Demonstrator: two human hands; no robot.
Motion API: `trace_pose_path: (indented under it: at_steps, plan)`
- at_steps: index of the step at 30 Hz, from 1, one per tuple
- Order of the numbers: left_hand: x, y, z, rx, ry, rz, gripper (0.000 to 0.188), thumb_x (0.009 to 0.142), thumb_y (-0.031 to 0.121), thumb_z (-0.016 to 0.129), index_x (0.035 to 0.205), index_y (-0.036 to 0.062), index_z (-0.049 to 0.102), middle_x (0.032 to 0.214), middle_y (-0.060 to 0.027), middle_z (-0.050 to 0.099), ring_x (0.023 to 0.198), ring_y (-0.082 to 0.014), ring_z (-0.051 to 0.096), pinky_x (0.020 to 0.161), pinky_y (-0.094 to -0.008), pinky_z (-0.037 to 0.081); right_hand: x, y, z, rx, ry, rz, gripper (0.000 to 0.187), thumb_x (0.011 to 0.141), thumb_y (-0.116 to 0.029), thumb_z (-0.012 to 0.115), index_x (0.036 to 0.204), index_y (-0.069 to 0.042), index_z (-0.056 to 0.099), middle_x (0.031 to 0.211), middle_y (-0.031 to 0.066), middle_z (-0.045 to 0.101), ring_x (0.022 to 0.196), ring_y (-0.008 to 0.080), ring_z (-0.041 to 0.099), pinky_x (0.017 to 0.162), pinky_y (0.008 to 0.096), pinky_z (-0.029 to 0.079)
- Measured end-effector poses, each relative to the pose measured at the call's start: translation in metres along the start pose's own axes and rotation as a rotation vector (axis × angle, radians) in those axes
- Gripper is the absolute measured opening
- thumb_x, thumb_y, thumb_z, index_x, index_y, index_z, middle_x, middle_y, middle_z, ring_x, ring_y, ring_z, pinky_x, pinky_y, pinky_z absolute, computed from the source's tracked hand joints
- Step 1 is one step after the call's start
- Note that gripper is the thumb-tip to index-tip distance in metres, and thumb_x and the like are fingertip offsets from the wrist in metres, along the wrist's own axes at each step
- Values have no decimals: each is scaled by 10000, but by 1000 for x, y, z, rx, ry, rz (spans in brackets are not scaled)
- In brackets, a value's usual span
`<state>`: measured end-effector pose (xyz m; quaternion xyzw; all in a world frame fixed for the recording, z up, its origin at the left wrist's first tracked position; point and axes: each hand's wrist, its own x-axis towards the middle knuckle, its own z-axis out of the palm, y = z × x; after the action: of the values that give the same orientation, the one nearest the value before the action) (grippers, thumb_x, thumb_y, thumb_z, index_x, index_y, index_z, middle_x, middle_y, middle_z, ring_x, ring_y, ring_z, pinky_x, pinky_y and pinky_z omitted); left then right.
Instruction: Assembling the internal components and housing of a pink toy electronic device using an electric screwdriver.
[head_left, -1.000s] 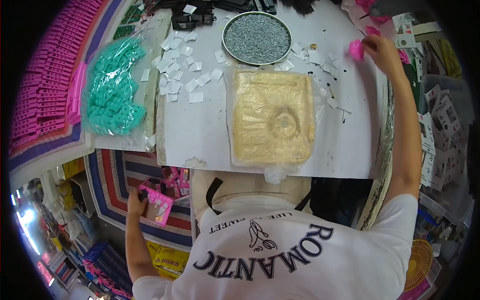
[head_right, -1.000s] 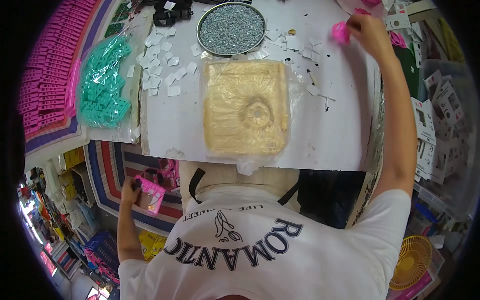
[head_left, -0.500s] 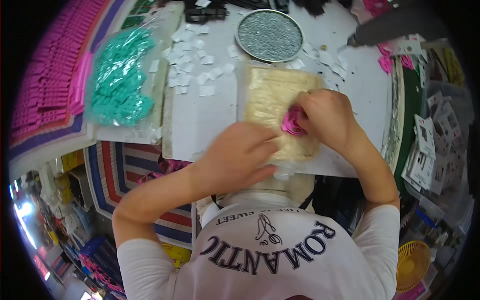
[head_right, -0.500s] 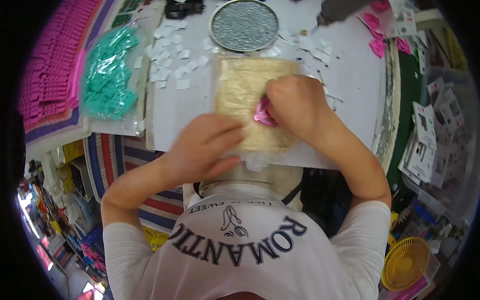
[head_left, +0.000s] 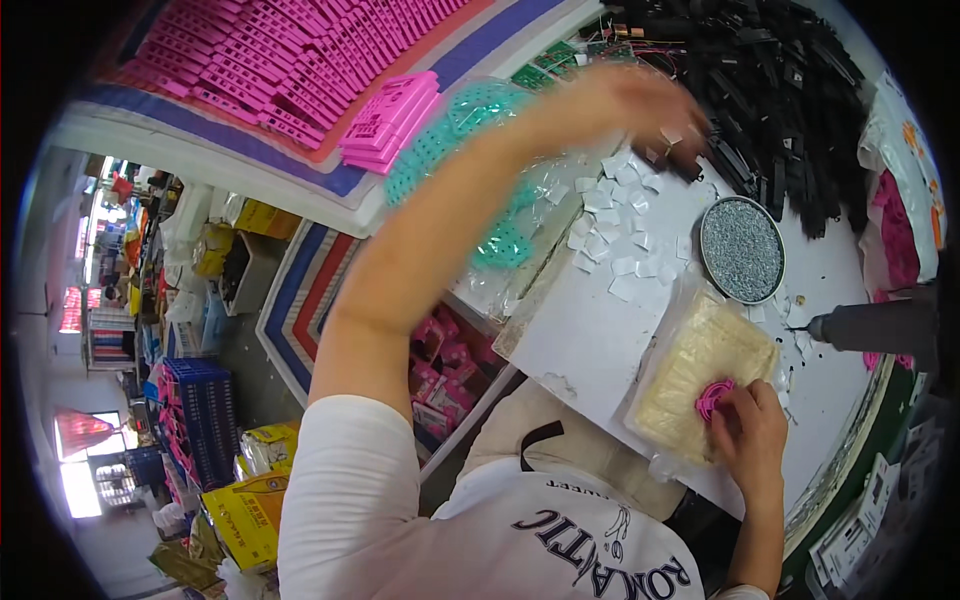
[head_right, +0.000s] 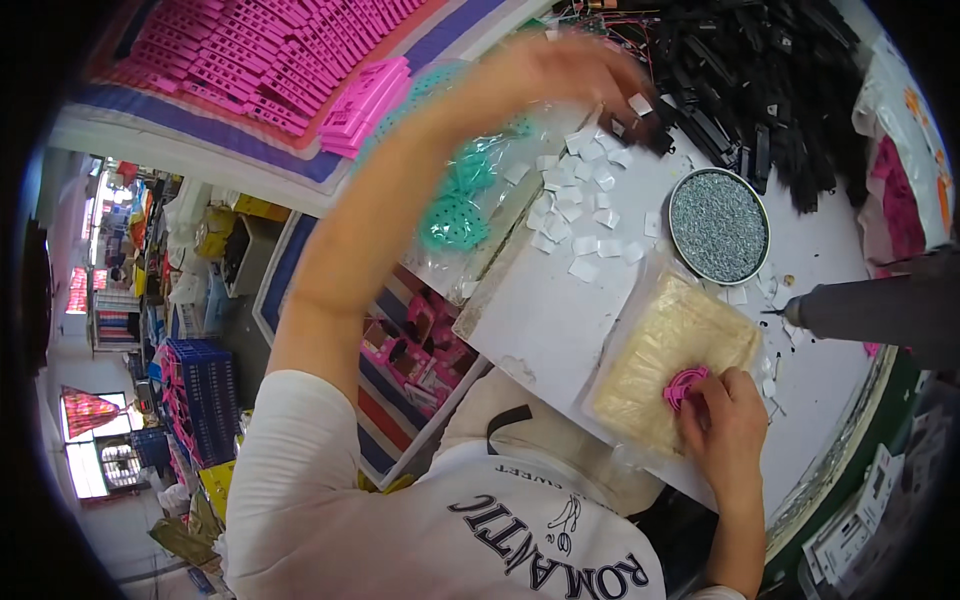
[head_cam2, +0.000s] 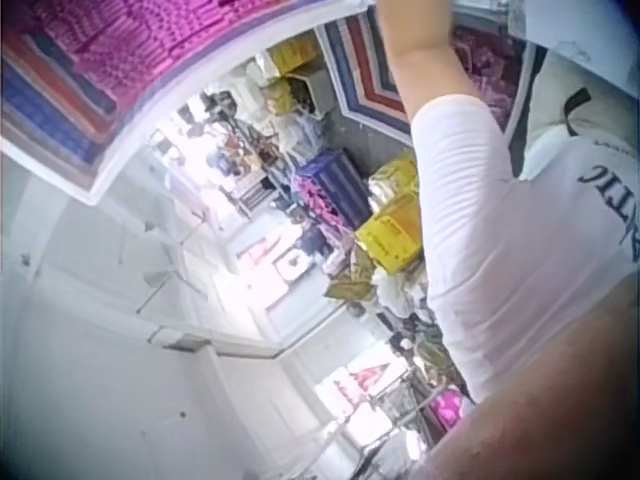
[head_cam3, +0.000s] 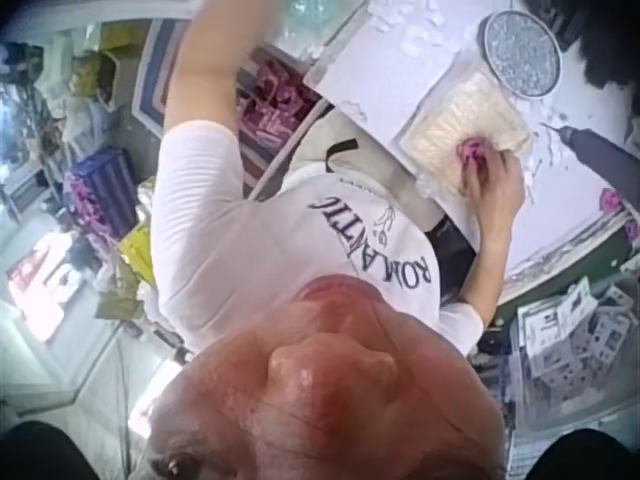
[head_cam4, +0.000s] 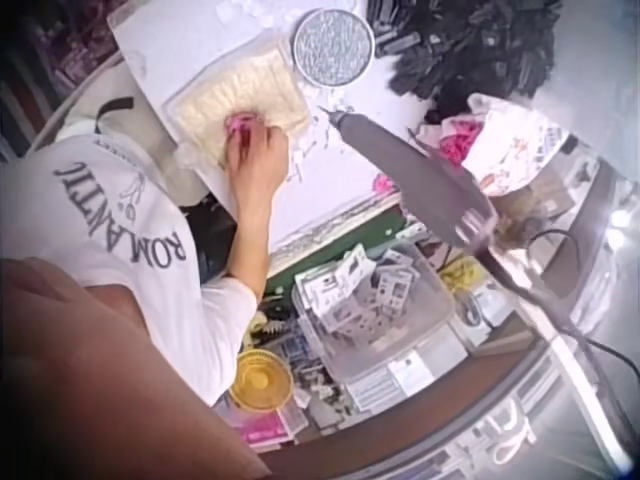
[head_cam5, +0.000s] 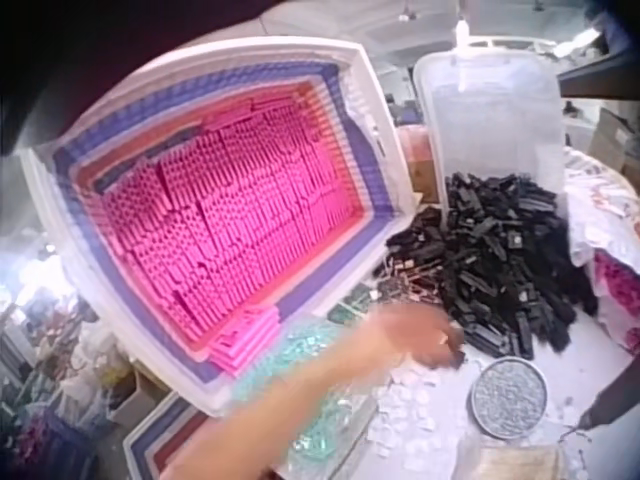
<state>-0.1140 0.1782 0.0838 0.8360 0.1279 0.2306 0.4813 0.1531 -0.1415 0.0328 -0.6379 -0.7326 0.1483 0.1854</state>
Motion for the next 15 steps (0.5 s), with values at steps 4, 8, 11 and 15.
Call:
trace_pose_path:
  at_steps: [4, 8, 11, 15]
  plan:
    - [-135, -95, -179, 1633, 771, -764, 1148, 602, 671, 862, 1412, -55, 494, 1349, -248, 608, 1234, -348, 610, 1051, -481, 472, 4, -6, 2, 45, -22, -13, 201, 707, -79, 769, 878, -65, 666, 822, 103, 556, 756, 302, 592, 638, 405, 481]
    - [-207, -97, -226, -242, 437, -1477, 389, 982, 253, 625, 1295, 22, 618, 1174, -118, 714, 1022, -211, 709, 849, -381, 601, 2, 10, 0, -19, 54, -99, 212, 708, -108, 769, 886, -91, 654, 845, 99, 568, 773, 306, 599, 642, 413, 490]
    - [-238, -100, -240, 317, 457, -1200, 465, 974, 281, 645, 1353, 21, 576, 1183, -108, 698, 1046, -196, 676, 902, -356, 565, 1, 17, 4, 31, 26, -61, 230, 726, -138, 762, 925, -120, 647, 862, 81, 588, 777, 305, 602, 642, 421, 497]
    - [-210, -92, -203, 490, 665, -935, 490, 976, 262, 637, 1394, 29, 528, 1192, -99, 677, 1035, -183, 652, 879, -343, 556, 0, 28, 2, 223, 33, -153, 212, 776, -157, 733, 967, -124, 648, 879, 70, 620, 807, 300, 616, 678, 436, 511]
